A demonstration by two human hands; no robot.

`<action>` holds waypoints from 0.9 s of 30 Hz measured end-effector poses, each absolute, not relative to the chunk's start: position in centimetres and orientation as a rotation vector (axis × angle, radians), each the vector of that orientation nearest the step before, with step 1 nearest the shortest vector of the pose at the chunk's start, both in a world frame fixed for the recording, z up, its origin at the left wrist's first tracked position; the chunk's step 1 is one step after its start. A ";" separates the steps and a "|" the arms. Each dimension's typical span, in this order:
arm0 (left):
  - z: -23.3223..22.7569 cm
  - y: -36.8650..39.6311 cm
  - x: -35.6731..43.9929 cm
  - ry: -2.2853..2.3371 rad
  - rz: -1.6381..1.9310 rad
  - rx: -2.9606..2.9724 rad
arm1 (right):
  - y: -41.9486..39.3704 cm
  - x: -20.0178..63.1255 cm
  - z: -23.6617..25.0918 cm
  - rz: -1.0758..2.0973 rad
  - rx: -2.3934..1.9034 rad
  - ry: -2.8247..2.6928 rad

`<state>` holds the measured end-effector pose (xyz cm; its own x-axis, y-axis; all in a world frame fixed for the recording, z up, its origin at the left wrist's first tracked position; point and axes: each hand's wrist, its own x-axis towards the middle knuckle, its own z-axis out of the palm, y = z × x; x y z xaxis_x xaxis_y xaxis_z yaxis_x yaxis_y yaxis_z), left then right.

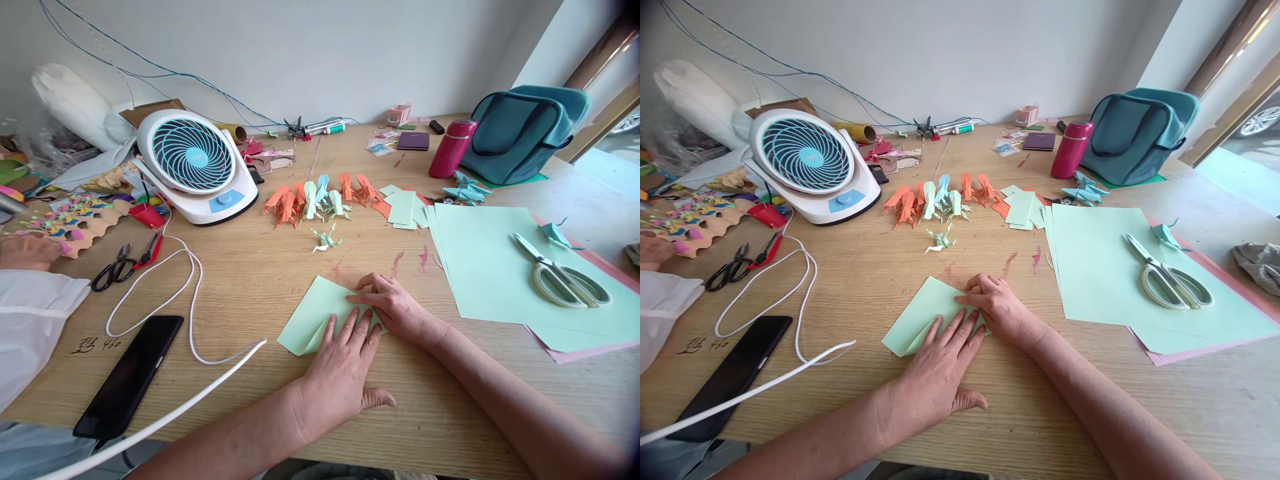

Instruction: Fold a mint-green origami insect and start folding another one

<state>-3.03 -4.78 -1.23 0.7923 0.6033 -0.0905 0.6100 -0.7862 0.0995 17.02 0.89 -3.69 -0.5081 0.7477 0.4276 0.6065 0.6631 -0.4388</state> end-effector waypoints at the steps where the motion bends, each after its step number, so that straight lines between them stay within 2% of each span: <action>1: -1.2 -4.8 -3.0 0.971 -0.078 2.854 | 0.9 17.0 -3.7 0.307 -1.054 -2.292; 27: -2.0 -6.2 -1.8 1.197 -0.109 2.828 | 0.8 16.7 -3.5 0.232 -1.224 -2.414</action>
<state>-1.78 -6.19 -1.99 0.6945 0.7135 -0.0919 0.7184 -0.6947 0.0356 16.75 0.84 -3.45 -0.5230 0.8003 0.2934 0.7297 0.5983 -0.3311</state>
